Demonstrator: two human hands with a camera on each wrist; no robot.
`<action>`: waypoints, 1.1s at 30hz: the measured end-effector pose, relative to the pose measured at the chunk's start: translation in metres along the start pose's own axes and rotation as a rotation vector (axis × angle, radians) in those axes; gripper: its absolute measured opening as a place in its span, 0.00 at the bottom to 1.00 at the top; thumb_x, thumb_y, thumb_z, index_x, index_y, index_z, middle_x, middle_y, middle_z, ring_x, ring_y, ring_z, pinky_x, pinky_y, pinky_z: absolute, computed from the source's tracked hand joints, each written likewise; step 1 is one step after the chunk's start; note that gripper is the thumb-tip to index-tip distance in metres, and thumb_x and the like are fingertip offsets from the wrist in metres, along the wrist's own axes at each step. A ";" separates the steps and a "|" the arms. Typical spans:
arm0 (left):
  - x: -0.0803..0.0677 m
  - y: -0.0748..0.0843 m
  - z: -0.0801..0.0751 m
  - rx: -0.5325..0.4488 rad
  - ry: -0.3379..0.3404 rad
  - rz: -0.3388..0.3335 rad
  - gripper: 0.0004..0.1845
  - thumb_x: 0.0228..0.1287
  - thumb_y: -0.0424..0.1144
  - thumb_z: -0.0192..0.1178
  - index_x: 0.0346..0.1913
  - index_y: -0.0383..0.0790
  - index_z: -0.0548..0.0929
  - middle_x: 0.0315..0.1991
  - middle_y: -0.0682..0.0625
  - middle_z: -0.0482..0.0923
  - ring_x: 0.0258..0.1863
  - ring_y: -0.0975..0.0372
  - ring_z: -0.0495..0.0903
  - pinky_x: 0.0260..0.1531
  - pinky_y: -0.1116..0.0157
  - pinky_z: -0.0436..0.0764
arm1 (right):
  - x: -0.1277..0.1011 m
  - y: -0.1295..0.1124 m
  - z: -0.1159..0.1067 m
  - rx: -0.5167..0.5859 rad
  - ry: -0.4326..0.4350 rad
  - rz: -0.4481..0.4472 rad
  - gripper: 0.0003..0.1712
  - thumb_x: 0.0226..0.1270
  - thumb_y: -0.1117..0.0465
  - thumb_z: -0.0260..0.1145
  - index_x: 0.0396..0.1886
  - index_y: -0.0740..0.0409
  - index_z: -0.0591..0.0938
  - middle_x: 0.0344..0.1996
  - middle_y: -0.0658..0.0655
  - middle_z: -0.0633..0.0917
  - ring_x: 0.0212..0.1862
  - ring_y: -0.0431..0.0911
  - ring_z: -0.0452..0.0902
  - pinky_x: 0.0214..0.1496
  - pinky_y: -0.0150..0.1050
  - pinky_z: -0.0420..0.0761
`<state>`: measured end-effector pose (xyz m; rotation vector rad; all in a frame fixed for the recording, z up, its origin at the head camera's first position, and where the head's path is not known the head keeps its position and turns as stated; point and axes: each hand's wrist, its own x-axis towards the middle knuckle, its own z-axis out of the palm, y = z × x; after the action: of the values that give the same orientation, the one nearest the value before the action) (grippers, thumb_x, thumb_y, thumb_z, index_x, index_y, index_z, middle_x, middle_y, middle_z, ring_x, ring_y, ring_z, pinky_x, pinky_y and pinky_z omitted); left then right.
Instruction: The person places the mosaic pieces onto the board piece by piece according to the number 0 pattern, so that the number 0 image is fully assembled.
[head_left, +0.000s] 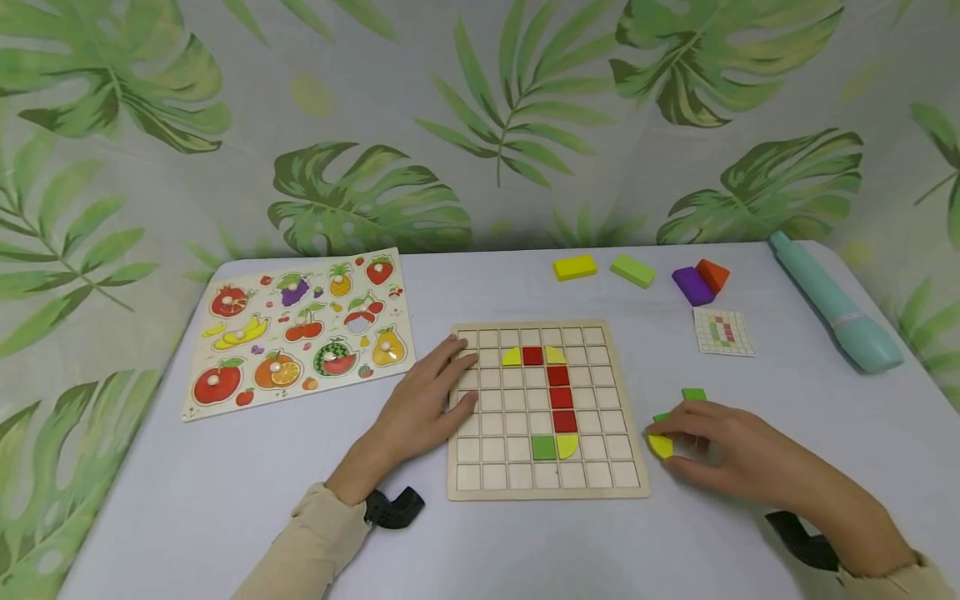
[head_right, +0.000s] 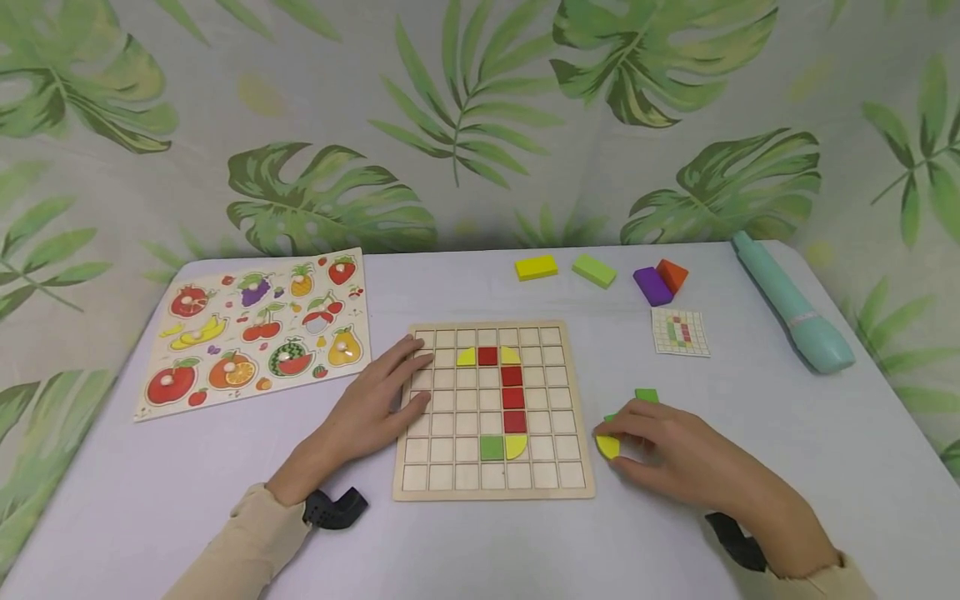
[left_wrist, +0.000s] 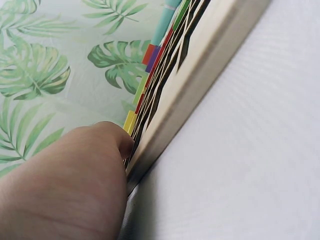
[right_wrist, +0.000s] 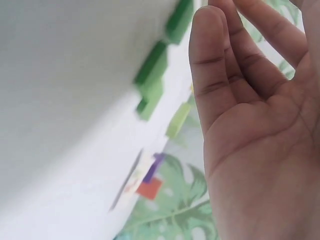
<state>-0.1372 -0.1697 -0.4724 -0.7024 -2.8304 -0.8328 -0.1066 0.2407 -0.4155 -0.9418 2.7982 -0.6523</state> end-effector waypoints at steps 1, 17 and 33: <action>0.000 0.000 0.000 0.002 0.000 0.002 0.27 0.75 0.48 0.57 0.72 0.41 0.75 0.77 0.44 0.64 0.80 0.52 0.58 0.75 0.48 0.65 | 0.003 -0.003 0.000 0.011 -0.001 -0.010 0.22 0.55 0.61 0.81 0.50 0.41 0.89 0.40 0.34 0.81 0.36 0.30 0.70 0.34 0.29 0.75; 0.000 -0.002 0.001 0.006 0.001 0.011 0.27 0.75 0.48 0.57 0.72 0.42 0.75 0.77 0.45 0.64 0.80 0.53 0.59 0.74 0.48 0.66 | 0.061 -0.038 0.006 0.057 -0.080 -0.228 0.18 0.64 0.58 0.77 0.54 0.45 0.88 0.45 0.38 0.82 0.40 0.34 0.74 0.41 0.32 0.81; 0.000 0.000 -0.001 0.020 -0.001 0.010 0.27 0.74 0.47 0.57 0.72 0.41 0.75 0.76 0.45 0.65 0.79 0.51 0.61 0.74 0.48 0.67 | 0.099 -0.073 0.028 0.050 -0.137 -0.281 0.16 0.67 0.53 0.75 0.53 0.47 0.89 0.49 0.42 0.85 0.51 0.38 0.78 0.58 0.42 0.83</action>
<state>-0.1373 -0.1708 -0.4714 -0.7147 -2.8294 -0.8022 -0.1387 0.1194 -0.4063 -1.3303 2.5422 -0.6580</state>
